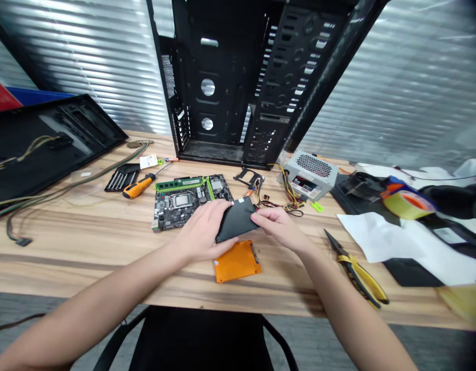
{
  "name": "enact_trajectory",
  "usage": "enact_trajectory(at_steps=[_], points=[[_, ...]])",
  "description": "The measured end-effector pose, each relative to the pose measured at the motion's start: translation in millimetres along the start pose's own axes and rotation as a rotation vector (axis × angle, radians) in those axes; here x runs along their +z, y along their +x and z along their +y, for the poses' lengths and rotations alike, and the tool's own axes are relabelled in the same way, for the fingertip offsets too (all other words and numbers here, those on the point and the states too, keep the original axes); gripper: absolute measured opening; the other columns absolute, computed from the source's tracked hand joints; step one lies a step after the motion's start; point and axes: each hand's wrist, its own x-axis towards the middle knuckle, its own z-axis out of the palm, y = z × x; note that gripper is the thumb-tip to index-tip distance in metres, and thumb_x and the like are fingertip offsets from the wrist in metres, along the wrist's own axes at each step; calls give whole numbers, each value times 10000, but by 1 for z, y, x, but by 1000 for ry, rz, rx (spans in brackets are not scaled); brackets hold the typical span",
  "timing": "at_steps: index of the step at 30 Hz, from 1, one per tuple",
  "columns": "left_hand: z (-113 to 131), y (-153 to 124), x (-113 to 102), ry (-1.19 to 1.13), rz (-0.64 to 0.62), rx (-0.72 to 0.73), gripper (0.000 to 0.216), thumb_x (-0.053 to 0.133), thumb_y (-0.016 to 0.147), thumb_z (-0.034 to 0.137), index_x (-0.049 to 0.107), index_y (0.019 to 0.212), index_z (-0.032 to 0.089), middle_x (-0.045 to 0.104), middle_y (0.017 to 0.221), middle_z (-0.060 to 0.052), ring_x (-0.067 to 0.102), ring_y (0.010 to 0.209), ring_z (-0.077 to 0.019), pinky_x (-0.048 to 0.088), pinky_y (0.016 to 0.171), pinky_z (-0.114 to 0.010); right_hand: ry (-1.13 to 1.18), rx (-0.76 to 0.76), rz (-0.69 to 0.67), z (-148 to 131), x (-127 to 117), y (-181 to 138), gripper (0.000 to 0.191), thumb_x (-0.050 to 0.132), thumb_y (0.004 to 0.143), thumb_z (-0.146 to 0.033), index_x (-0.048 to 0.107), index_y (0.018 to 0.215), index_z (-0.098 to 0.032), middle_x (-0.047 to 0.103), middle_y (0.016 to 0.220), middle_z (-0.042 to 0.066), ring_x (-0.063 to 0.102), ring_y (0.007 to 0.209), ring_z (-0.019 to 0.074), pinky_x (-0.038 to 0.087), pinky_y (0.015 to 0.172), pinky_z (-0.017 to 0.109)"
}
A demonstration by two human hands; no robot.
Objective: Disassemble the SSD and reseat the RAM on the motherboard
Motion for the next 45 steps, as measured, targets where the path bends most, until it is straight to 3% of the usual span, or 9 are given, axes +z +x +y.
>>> enact_trajectory(at_steps=[6, 10, 13, 16, 19, 27, 33, 38, 45], points=[[-1, 0, 1, 21, -58, -59, 698, 610, 764, 354, 283, 1356, 181, 495, 1301, -177, 497, 1194, -325, 411, 1020, -492, -185, -3, 118, 4, -24, -7, 480, 466, 842, -603, 640, 764, -162, 438, 605, -21, 294, 507, 96, 210, 470, 249], [-2, 1, -2, 78, -96, -78, 689, 579, 716, 271, 308, 1342, 172, 502, 1295, -162, 495, 1179, -325, 403, 1017, -481, -201, 21, 185, 9, -37, -8, 292, 520, 821, -446, 589, 924, -182, 461, 621, -44, 319, 497, 95, 230, 462, 232], [-1, 1, -4, 101, -112, -58, 694, 565, 690, 265, 328, 1331, 142, 511, 1281, -175, 500, 1154, -333, 407, 996, -477, -100, 47, 135, 8, -44, -11, 237, 562, 800, -358, 486, 974, -216, 328, 516, -112, 272, 451, 90, 208, 453, 217], [0, 2, -4, 100, -126, -58, 737, 557, 668, 271, 309, 1349, 136, 514, 1274, -177, 503, 1143, -338, 405, 988, -474, -105, 26, -6, 6, -51, -16, 170, 566, 827, -335, 478, 912, -216, 346, 532, -105, 283, 466, 85, 224, 471, 218], [2, 2, -3, 89, -142, -78, 794, 544, 653, 274, 263, 1385, 149, 510, 1263, -168, 502, 1135, -342, 398, 990, -485, -326, -3, -99, 5, -56, -21, 105, 553, 857, -303, 516, 873, -206, 419, 572, -74, 376, 526, 98, 280, 523, 231], [-1, -3, -1, -28, -27, -143, 796, 542, 694, 241, 248, 1426, 138, 460, 1227, -156, 461, 1137, -316, 398, 987, -468, -834, -51, -88, 5, -58, -18, 47, 523, 854, -200, 570, 856, -201, 606, 726, -13, 517, 645, 129, 325, 599, 248], [0, -4, 1, -601, 111, -252, 699, 551, 746, 245, 346, 1412, 185, 419, 1402, -123, 380, 1280, -326, 278, 1096, -470, -841, -94, -115, 10, -52, -19, 94, 489, 842, -114, 554, 835, -182, 601, 736, -5, 499, 634, 113, 336, 598, 229], [13, -3, -10, -1285, 174, -491, 554, 560, 696, 244, 554, 1239, 138, 610, 1207, -109, 514, 1175, -318, 337, 1064, -428, -884, -95, -159, 18, -45, -15, 122, 582, 800, -142, 594, 915, -184, 597, 700, -15, 502, 605, 117, 338, 573, 231], [17, 6, -19, -1892, -23, -707, 481, 539, 762, 393, 625, 1133, 99, 686, 974, -140, 642, 880, -308, 488, 818, -449, -912, -116, -198, 29, -39, -5, 151, 564, 868, -133, 676, 941, -205, 695, 856, 31, 617, 747, 149, 408, 672, 249]])
